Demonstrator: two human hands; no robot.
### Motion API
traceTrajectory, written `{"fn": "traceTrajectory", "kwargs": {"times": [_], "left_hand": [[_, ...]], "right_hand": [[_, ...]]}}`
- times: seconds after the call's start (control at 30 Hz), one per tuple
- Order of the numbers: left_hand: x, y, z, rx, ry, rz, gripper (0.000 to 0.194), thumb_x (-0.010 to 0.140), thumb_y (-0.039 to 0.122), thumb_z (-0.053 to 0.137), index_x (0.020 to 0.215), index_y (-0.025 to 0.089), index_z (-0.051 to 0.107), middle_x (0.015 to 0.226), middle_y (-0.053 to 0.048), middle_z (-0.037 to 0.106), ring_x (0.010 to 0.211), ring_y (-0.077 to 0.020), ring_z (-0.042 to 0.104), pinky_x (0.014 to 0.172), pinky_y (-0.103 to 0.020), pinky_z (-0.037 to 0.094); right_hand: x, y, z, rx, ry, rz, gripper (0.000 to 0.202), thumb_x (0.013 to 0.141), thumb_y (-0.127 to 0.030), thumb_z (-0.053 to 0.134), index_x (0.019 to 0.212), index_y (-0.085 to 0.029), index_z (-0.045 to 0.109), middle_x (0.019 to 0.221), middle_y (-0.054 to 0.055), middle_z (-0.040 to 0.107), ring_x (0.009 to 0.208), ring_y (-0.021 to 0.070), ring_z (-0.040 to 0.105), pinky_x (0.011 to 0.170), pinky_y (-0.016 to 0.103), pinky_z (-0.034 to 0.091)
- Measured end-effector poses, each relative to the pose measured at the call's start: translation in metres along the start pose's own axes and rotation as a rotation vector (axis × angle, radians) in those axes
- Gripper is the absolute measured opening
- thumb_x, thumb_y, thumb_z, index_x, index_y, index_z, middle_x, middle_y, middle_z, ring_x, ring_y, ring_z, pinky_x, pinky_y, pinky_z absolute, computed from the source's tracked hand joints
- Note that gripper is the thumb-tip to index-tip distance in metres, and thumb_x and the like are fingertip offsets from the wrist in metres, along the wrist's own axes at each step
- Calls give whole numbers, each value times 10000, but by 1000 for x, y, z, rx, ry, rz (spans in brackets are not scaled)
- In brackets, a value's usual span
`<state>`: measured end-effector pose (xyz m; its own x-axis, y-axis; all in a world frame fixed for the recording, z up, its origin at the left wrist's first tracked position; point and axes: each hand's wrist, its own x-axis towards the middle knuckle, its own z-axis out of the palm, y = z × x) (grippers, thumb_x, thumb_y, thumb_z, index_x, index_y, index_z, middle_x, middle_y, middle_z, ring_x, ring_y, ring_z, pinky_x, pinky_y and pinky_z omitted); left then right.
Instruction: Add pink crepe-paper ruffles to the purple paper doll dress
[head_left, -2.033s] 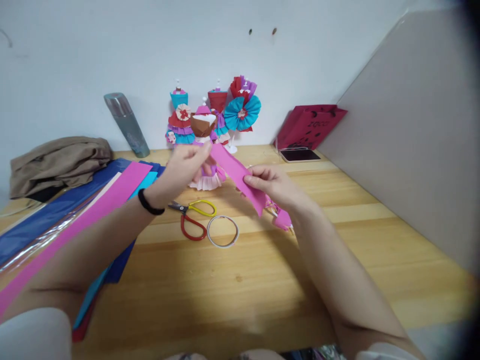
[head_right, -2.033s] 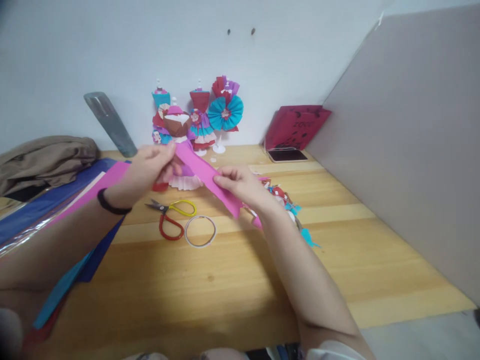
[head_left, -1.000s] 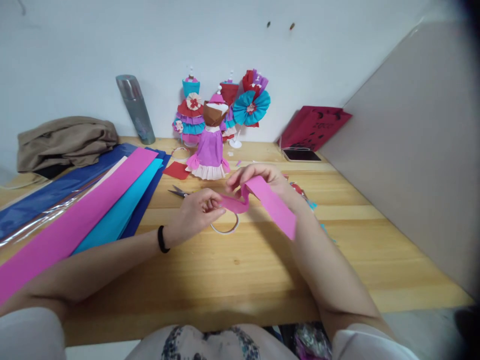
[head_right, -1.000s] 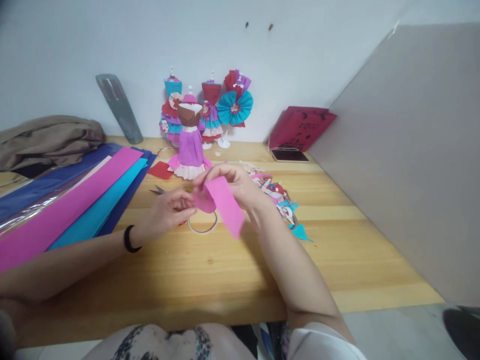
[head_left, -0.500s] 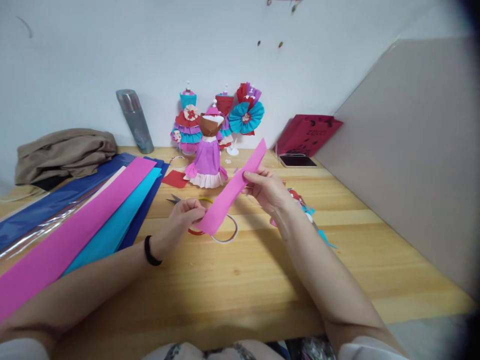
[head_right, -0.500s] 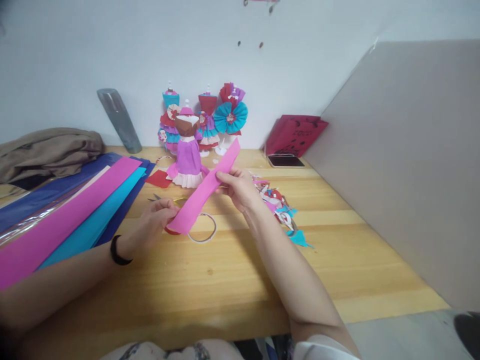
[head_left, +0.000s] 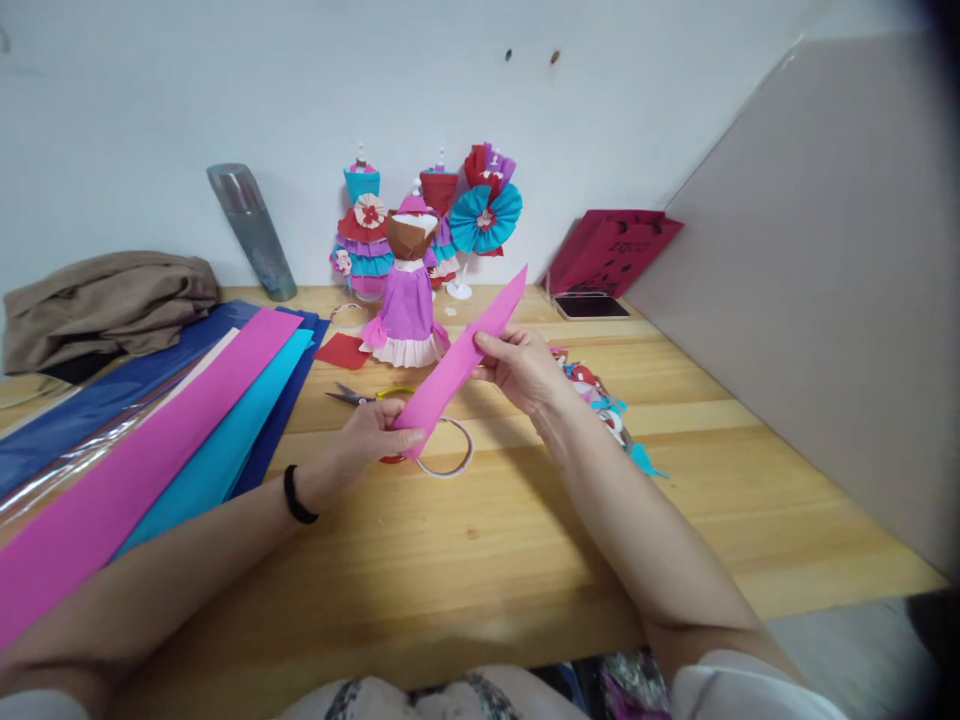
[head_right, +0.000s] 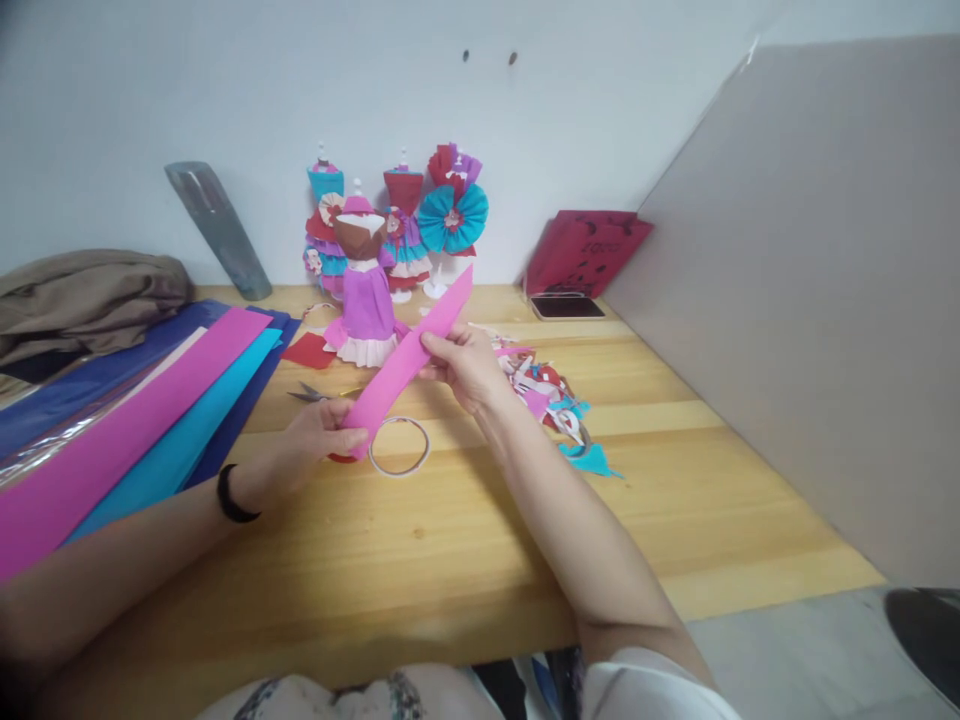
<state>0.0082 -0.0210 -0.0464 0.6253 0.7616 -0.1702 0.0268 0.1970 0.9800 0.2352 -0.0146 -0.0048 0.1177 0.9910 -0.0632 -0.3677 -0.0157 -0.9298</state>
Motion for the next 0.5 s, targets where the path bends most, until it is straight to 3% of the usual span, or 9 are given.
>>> {"fn": "traceTrajectory", "kwargs": {"times": [0.1, 0.3, 0.5], "left_hand": [[-1, -1, -2, -2, -9, -6, 334, 680, 425, 818, 645, 136, 653, 585, 3, 545, 538, -83, 417, 528, -229, 276], [-3, 6, -5, -53, 111, -27, 274, 600, 359, 863, 684, 144, 716, 607, -13, 606, 556, -95, 467, 543, -229, 314], [2, 3, -13, -90, 191, 46, 213, 596, 295, 880, 731, 165, 779, 747, -37, 721, 682, -131, 582, 627, -238, 421]], "right_hand": [[1, 0, -3, -33, 11, 3, 140, 717, -240, 846, 725, -171, 724, 659, 28, 744, 533, 126, 691, 505, 185, 592], [7, -5, -17, -19, 57, -17, 120, 739, -198, 823, 729, -170, 707, 662, 22, 748, 504, 108, 670, 446, 152, 557], [12, -13, -30, 42, 121, -25, 176, 710, -177, 845, 706, -180, 669, 594, -22, 708, 441, 81, 607, 407, 148, 528]]}}
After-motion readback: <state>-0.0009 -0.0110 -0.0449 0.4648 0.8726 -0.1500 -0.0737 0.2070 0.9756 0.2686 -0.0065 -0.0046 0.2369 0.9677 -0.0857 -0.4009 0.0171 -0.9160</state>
